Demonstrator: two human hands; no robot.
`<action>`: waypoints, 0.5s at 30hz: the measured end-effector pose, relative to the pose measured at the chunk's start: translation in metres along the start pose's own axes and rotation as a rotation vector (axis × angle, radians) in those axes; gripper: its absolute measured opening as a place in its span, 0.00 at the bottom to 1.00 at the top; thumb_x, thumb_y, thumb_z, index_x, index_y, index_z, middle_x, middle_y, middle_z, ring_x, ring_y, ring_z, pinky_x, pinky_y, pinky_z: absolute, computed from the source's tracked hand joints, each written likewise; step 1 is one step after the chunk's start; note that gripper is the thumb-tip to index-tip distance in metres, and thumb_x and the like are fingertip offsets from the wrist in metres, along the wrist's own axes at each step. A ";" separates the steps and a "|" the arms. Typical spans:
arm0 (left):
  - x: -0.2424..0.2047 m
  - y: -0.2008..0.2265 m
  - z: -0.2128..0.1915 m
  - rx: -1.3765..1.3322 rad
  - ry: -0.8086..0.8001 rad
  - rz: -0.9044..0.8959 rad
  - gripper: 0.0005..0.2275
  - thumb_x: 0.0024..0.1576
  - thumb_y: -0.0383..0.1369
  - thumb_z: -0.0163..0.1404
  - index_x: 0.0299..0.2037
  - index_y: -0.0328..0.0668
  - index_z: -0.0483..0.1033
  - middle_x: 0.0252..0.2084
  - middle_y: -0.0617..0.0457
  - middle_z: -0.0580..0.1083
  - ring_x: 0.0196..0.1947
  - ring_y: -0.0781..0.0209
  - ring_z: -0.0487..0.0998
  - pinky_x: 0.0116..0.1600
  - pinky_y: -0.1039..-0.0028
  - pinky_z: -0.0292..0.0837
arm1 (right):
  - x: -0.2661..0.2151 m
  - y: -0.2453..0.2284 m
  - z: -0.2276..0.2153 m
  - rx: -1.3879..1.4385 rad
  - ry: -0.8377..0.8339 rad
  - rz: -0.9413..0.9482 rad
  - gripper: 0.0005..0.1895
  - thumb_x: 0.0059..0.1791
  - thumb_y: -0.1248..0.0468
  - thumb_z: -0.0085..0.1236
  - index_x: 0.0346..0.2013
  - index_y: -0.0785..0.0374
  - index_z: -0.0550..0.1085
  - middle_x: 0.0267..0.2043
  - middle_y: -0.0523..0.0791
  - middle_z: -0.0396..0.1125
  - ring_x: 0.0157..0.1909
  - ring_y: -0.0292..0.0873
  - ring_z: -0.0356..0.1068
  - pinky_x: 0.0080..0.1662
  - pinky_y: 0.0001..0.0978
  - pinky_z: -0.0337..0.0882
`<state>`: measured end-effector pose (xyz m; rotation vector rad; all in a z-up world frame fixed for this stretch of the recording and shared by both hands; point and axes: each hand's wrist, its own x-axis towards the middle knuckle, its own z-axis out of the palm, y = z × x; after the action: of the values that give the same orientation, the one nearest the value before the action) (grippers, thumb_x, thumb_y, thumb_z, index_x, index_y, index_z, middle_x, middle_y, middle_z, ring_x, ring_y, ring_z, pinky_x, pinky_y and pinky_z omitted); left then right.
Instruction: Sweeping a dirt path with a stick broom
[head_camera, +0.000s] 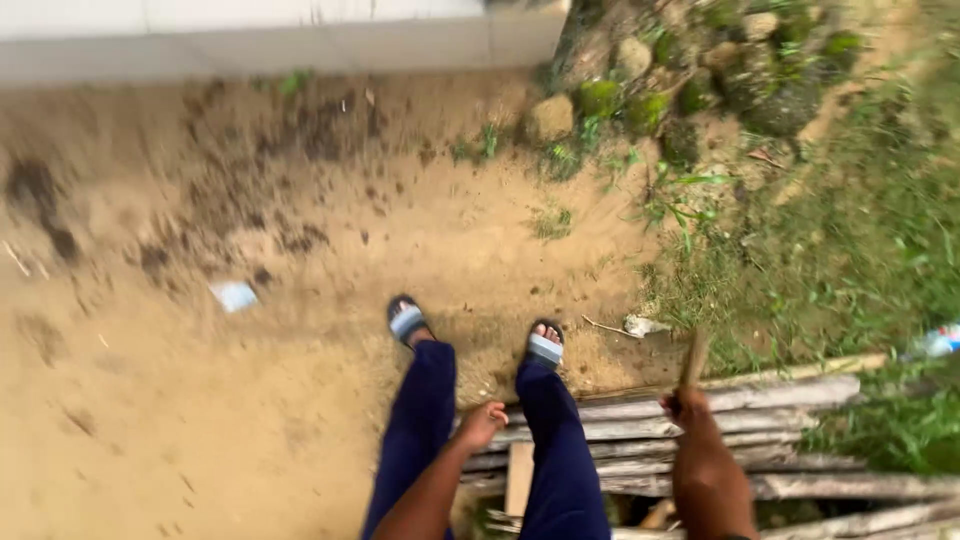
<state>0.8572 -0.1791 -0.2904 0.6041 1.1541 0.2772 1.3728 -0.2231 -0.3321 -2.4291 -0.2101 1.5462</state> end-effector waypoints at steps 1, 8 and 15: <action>0.000 -0.034 0.018 0.135 -0.011 0.277 0.15 0.60 0.27 0.55 0.57 0.41 0.71 0.41 0.55 0.81 0.41 0.65 0.80 0.51 0.74 0.71 | 0.034 0.024 -0.004 -0.813 -0.141 -0.193 0.14 0.48 0.51 0.59 0.24 0.50 0.65 0.23 0.41 0.58 0.30 0.43 0.59 0.37 0.37 0.64; 0.002 -0.042 0.023 0.578 0.141 -0.312 0.22 0.56 0.52 0.57 0.61 0.71 0.73 0.47 0.77 0.81 0.55 0.72 0.79 0.59 0.73 0.74 | 0.067 -0.022 0.283 -0.465 -0.468 -1.630 0.33 0.54 0.40 0.51 0.50 0.69 0.76 0.51 0.55 0.70 0.52 0.59 0.68 0.58 0.52 0.64; -0.003 0.028 -0.019 -0.440 0.243 -0.111 0.13 0.56 0.37 0.63 0.50 0.52 0.79 0.43 0.57 0.79 0.42 0.62 0.80 0.45 0.72 0.79 | -0.034 -0.134 0.335 -0.123 -0.763 -0.110 0.28 0.46 0.59 0.62 0.60 0.54 0.70 0.22 0.49 0.67 0.13 0.46 0.63 0.10 0.33 0.52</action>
<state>0.8421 -0.1518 -0.2771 0.1197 1.3030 0.5029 1.0570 -0.0582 -0.3988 -1.7405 -0.5736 2.3804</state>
